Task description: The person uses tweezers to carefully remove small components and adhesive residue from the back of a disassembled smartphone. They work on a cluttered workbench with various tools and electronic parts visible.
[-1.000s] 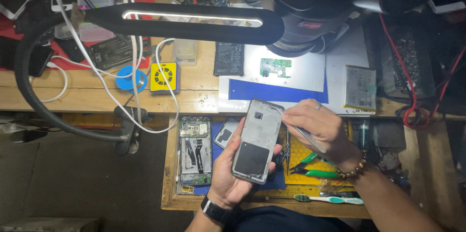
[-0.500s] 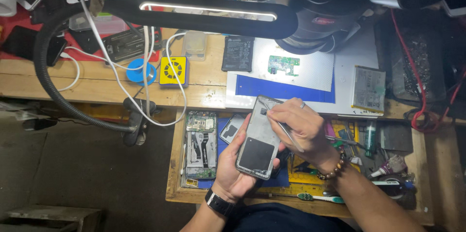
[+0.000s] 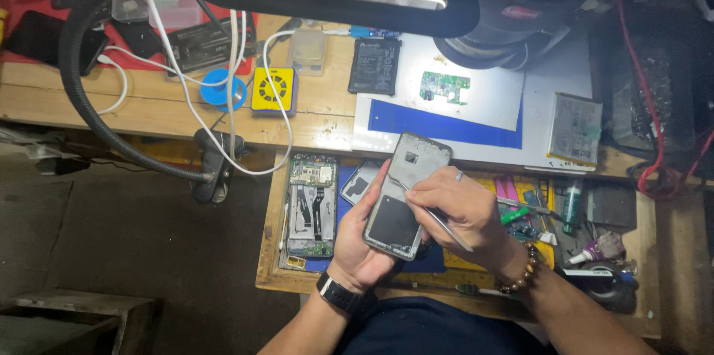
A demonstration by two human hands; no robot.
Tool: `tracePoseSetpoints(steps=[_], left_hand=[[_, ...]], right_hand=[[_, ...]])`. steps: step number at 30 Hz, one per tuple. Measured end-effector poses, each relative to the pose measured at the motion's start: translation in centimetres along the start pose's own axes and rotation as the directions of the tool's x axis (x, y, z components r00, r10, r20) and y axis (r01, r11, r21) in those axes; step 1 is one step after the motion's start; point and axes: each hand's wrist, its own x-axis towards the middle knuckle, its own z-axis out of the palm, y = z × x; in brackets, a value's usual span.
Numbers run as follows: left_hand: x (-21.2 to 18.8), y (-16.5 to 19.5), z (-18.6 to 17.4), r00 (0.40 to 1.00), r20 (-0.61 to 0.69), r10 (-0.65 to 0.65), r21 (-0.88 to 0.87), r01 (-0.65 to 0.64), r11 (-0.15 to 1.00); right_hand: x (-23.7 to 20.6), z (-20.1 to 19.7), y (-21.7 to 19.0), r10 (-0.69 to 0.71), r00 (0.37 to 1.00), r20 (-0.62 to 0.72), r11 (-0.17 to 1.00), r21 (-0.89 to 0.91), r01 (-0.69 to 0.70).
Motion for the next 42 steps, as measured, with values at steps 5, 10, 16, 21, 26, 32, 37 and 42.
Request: tracePoseSetpoints(steps=[5,10,16,21,26,32,37,42], left_hand=[[-0.1,0.2,0.0,1.0,0.015,-0.014,0.003,0.014,1.0],[0.0,0.2,0.0,0.996,-0.086,-0.002,-0.174,-0.013,0.985],[0.0,0.2,-0.2,1.0,-0.015,-0.002,-0.129,0.0,0.992],[-0.1,0.2,0.4,0.999,0.028,-0.036,0.005,0.036,0.999],[-0.2,0.1,1.2,0.999,0.003,-0.037,-0.01,0.038,0.999],[-0.1,0.1,1.3,1.0,-0.019,0.011,0.063,-0.01,0.998],[-0.1,0.2,1.2,1.0,-0.031,-0.001,0.062,0.003,0.998],[-0.2,0.1,1.2,1.0,-0.018,-0.01,0.052,0.011,0.999]], right_hand=[[0.2,-0.5,0.7,0.015,1.0,0.011,0.998,0.068,-0.016],[-0.3,0.4,0.0,-0.033,0.999,0.013,0.999,0.006,0.033],[-0.2,-0.2,0.7,-0.019,0.999,0.045,0.993,0.121,0.013],[1.8,-2.2,3.3,0.172,0.985,0.024,0.983,0.067,-0.173],[2.7,-2.8,4.1,0.19,0.981,-0.038,0.981,-0.037,-0.192],[1.9,-3.5,3.6,0.16,0.984,-0.082,0.979,-0.115,-0.169],[0.3,-4.8,2.5,0.188,0.973,-0.132,0.967,-0.148,-0.206],[-0.7,-4.6,2.1,0.149,0.98,-0.13,0.965,-0.196,-0.173]])
